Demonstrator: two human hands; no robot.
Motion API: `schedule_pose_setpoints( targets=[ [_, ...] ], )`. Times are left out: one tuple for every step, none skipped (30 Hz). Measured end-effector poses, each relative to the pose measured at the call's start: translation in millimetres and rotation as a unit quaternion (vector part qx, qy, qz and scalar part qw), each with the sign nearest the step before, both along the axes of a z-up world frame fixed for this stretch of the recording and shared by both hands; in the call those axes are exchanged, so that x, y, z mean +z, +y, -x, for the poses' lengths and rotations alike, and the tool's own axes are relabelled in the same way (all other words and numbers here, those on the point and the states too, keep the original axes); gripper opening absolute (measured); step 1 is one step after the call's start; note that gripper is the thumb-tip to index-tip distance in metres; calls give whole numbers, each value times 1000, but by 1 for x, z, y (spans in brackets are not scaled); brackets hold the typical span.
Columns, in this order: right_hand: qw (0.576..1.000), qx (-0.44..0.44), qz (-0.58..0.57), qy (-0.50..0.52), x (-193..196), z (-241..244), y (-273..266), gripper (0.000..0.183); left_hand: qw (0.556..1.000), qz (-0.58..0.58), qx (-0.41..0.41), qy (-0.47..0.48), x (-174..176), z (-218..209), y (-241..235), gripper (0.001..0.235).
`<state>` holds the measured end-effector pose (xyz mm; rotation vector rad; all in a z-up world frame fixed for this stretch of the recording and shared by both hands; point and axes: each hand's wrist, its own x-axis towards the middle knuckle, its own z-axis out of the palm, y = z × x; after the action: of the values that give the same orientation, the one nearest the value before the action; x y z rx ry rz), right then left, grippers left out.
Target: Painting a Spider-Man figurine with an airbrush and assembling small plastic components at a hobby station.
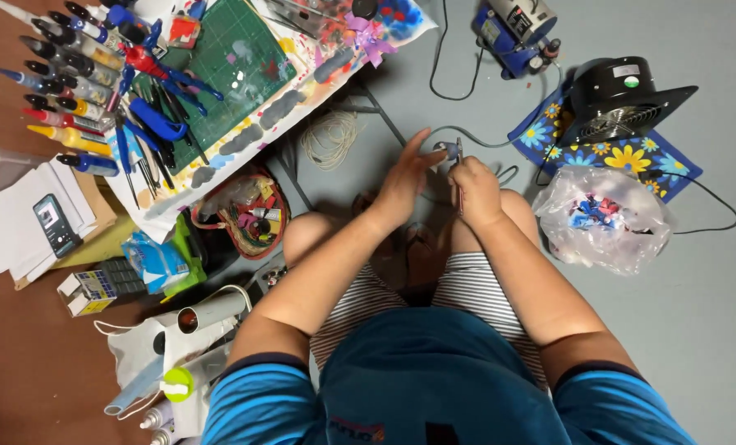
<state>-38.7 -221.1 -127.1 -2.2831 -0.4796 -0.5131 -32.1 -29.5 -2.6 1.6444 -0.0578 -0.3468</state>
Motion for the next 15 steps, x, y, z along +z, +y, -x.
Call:
schedule_pose_setpoints(
  targets=[
    [1000, 2, 13, -14, -8, 1, -2, 19, 977, -115, -112, -139, 5, 5, 10, 66],
    [1000, 0, 12, -13, -21, -3, -2, 19, 977, -115, -114, -139, 13, 2, 12, 66],
    [999, 3, 19, -37, -34, -7, -4, 18, 936, -221, -156, -223, 20, -2, 12, 62],
    [998, 6, 25, -60, -47, -11, -5, 19, 875, -322, -194, -304, 28, -6, 13, 59],
    [998, 4, 27, -63, -43, -11, -5, 19, 875, -320, -195, -308, 34, -11, 16, 59],
    [997, 8, 41, -66, -38, -10, -4, 17, 801, -382, -259, -381, 40, -17, 20, 64],
    [996, 17, 54, -63, -35, -3, -1, 15, 716, -437, -316, -442, 43, -15, 26, 70],
    [996, 18, 55, -61, -36, 3, -2, 15, 718, -436, -316, -441, 53, -11, 27, 70],
    [997, 18, 40, -63, -35, -1, -3, 16, 723, -408, -320, -457, 65, -13, 28, 65],
    [997, 18, 25, -64, -34, -5, -4, 18, 726, -381, -323, -473, 77, -15, 29, 60],
    [997, 15, 25, -65, -43, -8, -3, 18, 724, -380, -325, -475, 74, -11, 26, 60],
    [997, 11, 26, -71, -52, -11, -2, 17, 821, -304, -277, -396, 71, -7, 24, 58],
    [997, 9, 25, -74, -62, -12, -1, 18, 899, -221, -223, -304, 67, 0, 22, 57],
    [997, 7, 25, -73, -60, -12, -2, 18, 899, -221, -225, -304, 58, -3, 20, 57],
    [997, 9, 22, -71, -59, -12, -2, 17, 899, -233, -215, -301, 50, -4, 18, 59]
  ],
)
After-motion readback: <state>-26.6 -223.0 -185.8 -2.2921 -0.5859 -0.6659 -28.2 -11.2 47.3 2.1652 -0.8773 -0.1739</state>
